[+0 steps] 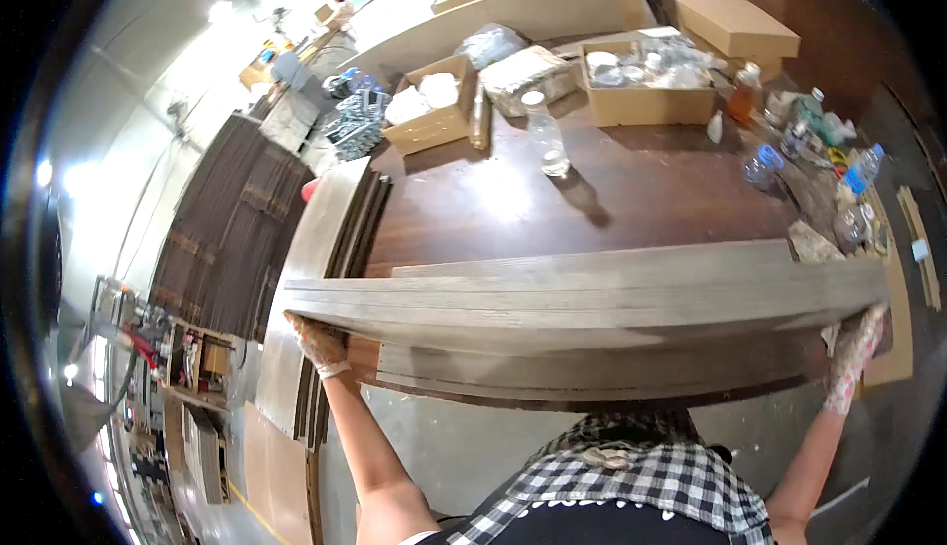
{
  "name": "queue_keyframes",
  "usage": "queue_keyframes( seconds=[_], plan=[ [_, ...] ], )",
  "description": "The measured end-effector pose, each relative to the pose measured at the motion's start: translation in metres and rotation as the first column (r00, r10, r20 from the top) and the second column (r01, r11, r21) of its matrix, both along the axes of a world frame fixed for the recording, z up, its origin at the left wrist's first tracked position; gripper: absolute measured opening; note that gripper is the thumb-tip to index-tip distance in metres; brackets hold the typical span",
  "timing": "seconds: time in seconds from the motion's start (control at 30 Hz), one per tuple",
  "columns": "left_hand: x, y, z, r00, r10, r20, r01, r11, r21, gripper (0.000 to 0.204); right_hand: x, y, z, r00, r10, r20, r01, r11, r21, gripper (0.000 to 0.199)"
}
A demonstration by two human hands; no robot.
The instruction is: The person carries wooden boards from a stack to a workbench, then sands their surfaces and edges using a sanding block and wipes them down with a cloth.
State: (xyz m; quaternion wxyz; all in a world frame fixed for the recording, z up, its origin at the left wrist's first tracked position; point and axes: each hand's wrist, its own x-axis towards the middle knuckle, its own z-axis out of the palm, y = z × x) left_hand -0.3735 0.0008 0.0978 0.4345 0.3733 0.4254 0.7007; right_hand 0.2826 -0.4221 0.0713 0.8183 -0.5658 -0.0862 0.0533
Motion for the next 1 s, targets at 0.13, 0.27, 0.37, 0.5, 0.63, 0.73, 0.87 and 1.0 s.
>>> queue_keyframes(
  seconds=[0.13, 0.27, 0.37, 0.5, 0.63, 0.73, 0.87, 1.0],
  plan=[
    [-0.01, 0.011, -0.018, 0.993, -0.119, -0.019, 0.12, 0.993, 0.023, 0.071, 0.052, -0.03, -0.038, 0.961, -0.131, 0.245, 0.177, 0.969, -0.174, 0.053],
    [0.034, -0.027, 0.024, 0.993, -0.113, 0.035, 0.115, 0.992, -0.06, 0.077, -0.007, 0.026, -0.012, 0.948, -0.202, 0.246, 0.251, 0.949, -0.189, 0.049],
    [0.028, -0.028, 0.026, 0.998, -0.056, 0.042, 0.059, 0.996, -0.061, 0.077, -0.001, 0.014, -0.032, 0.971, -0.114, 0.212, 0.183, 0.922, -0.342, 0.05],
    [0.02, -0.024, 0.033, 0.99, -0.138, -0.012, 0.137, 0.99, -0.045, 0.07, -0.027, 0.024, -0.021, 0.791, -0.059, 0.609, 0.504, 0.628, -0.593, 0.042],
    [0.001, -0.024, 0.067, 0.395, 0.69, -0.606, -0.328, 0.722, 0.609, 0.057, -0.044, 0.036, -0.005, 0.923, -0.104, 0.37, 0.217, 0.935, -0.281, 0.037],
    [0.102, -0.09, 0.127, 0.293, 0.833, -0.47, -0.057, 0.506, 0.861, 0.055, -0.069, 0.042, 0.034, 0.943, -0.064, 0.327, 0.171, 0.935, -0.311, 0.043],
    [0.286, -0.189, 0.168, 0.625, 0.402, -0.669, 0.42, 0.55, 0.722, 0.063, -0.064, 0.04, 0.043, 0.906, 0.109, 0.41, -0.037, 0.983, -0.181, 0.051],
    [0.376, -0.232, 0.143, -0.097, 0.365, -0.926, 0.81, 0.569, 0.14, 0.084, -0.053, 0.034, 0.055, 0.753, 0.183, 0.633, -0.104, 0.982, -0.16, 0.048]
  ],
)
